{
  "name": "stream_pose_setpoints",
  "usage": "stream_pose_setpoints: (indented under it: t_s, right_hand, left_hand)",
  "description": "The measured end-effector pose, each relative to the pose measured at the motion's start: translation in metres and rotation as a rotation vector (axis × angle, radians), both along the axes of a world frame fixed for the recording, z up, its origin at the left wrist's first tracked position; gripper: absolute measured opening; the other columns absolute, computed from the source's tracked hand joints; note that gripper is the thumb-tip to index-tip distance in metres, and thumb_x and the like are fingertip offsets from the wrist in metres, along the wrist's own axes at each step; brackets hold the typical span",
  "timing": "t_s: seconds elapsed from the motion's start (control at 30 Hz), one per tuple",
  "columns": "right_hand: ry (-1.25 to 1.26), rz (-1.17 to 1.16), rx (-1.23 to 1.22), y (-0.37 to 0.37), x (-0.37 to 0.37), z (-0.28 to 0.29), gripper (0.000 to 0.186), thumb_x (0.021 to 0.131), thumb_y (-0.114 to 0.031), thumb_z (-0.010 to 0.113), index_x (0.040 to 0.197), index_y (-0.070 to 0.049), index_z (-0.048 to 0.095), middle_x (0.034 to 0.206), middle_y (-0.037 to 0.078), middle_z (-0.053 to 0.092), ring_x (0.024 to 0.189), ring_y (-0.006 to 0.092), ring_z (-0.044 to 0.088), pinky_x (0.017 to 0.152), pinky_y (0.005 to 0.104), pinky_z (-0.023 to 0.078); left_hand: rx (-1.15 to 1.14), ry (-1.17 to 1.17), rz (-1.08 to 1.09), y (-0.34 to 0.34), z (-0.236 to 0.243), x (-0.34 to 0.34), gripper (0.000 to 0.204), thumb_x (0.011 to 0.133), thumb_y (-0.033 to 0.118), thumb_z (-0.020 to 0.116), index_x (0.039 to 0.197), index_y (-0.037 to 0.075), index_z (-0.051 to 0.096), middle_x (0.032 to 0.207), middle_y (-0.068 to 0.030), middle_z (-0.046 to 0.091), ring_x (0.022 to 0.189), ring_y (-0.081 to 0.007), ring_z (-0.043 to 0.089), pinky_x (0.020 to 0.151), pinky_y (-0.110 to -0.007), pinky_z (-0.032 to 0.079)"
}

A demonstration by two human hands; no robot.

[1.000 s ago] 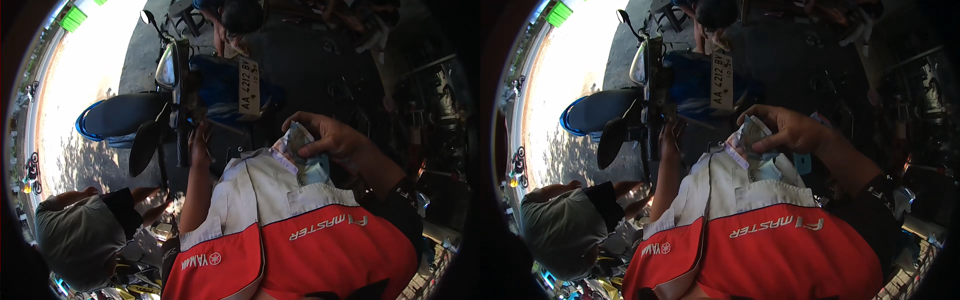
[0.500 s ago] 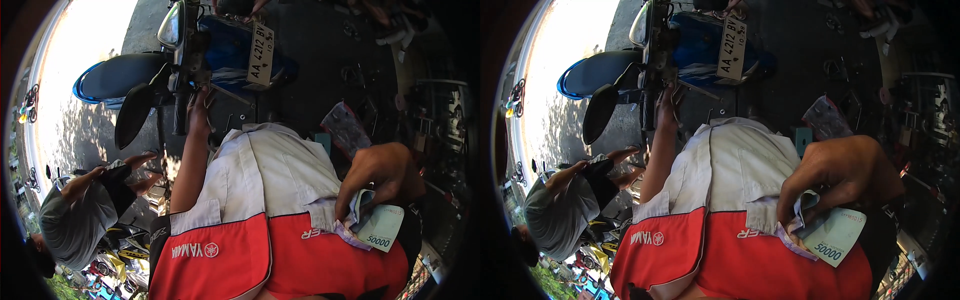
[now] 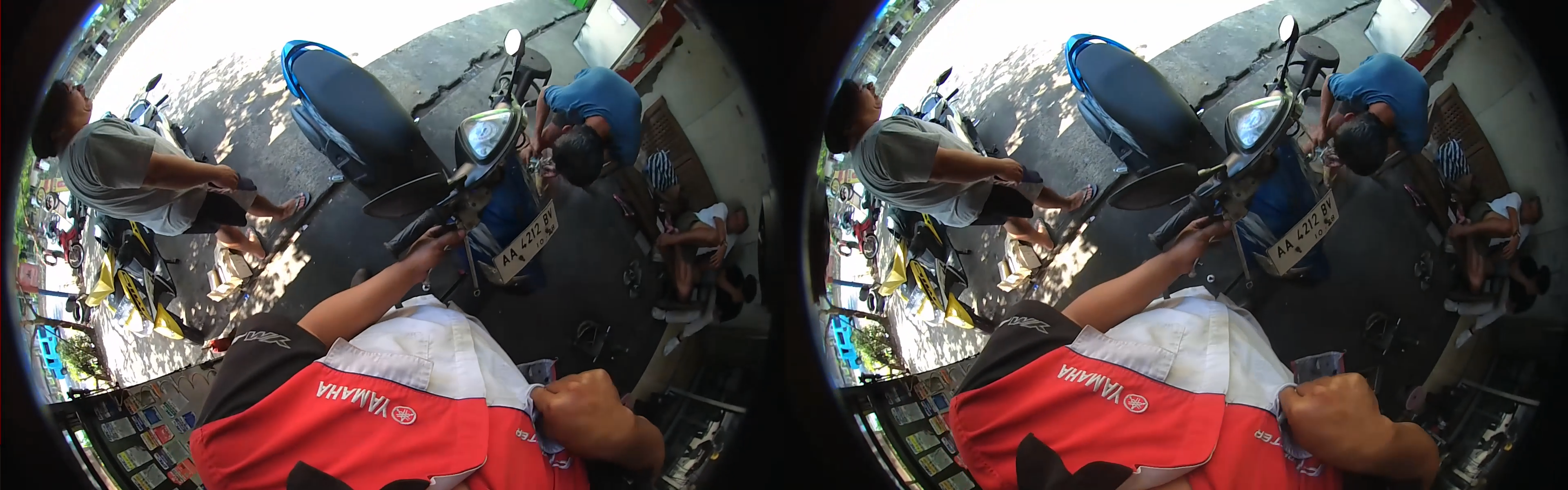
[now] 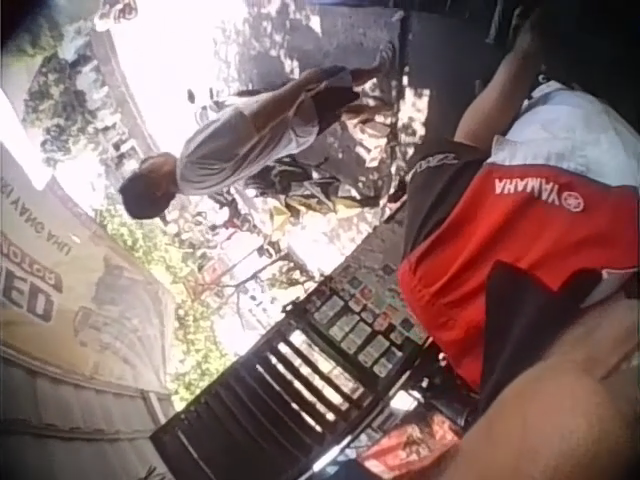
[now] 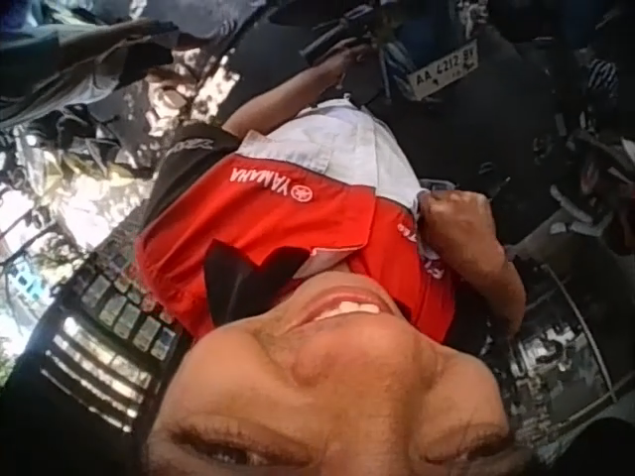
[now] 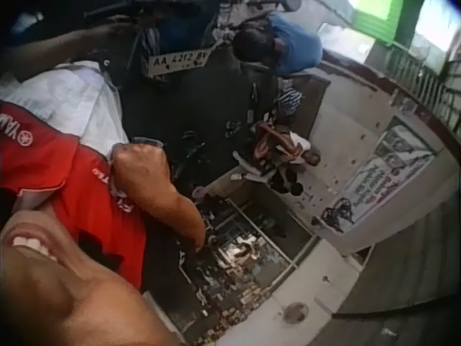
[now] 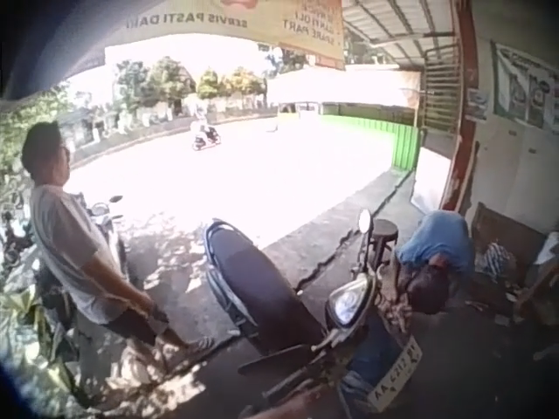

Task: Repairing and servicing the front brake caliper and pads on a blue Yamaha scooter.

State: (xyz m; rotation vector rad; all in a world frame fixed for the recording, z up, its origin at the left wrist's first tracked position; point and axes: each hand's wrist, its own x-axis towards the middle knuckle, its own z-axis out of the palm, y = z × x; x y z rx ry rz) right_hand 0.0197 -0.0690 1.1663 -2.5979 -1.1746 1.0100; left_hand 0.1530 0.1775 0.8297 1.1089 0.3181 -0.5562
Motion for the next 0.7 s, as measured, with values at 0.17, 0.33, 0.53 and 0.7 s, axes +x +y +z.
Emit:
stream_pose_setpoints:
  t_s: [0.17, 0.33, 0.53, 0.7]
  right_hand:
    - [0.500, -0.064, 0.083, -0.018, 0.020, 0.030, 0.031, 0.100, -0.025, 0.059, 0.122, -0.003, 0.063, 0.089, 0.017, 0.070, 0.073, 0.0403, 0.069, 0.064, 0.0457, 0.059]
    - [0.110, 0.059, -0.248, 0.013, -0.002, 0.000, 0.027, 0.083, -0.018, 0.072, 0.106, -0.004, 0.070, 0.087, 0.019, 0.074, 0.077, 0.0325, 0.076, 0.069, 0.0436, 0.060]
    - [0.248, -0.194, 0.209, -0.014, 0.017, 0.023, 0.035, 0.086, -0.015, 0.074, 0.119, -0.003, 0.069, 0.092, 0.020, 0.074, 0.079, 0.0315, 0.075, 0.071, 0.0407, 0.059]
    - [0.451, -0.323, 0.421, -0.023, 0.013, 0.039, 0.032, 0.086, -0.009, 0.075, 0.116, 0.001, 0.071, 0.095, 0.019, 0.074, 0.080, 0.0288, 0.074, 0.069, 0.0355, 0.057]
  left_hand:
    - [-0.139, 0.017, -0.041, -0.004, 0.014, 0.001, 0.043, 0.096, 0.032, 0.072, 0.133, 0.011, 0.064, 0.131, -0.0030, 0.067, 0.126, -0.0184, 0.058, 0.107, -0.038, 0.040]
    - [-0.035, -0.081, -0.037, -0.004, -0.009, 0.002, 0.049, 0.095, 0.037, 0.073, 0.134, 0.008, 0.063, 0.132, -0.0045, 0.066, 0.128, -0.0197, 0.056, 0.111, -0.039, 0.037]
    - [-0.016, -0.013, -0.027, -0.003, -0.017, 0.000, 0.051, 0.094, 0.041, 0.073, 0.132, 0.008, 0.065, 0.135, -0.0059, 0.065, 0.130, -0.0202, 0.054, 0.114, -0.039, 0.033]
    - [-0.007, -0.009, -0.010, -0.006, -0.035, 0.001, 0.047, 0.095, 0.043, 0.071, 0.130, 0.011, 0.068, 0.131, -0.0046, 0.066, 0.124, -0.0177, 0.056, 0.108, -0.035, 0.036]
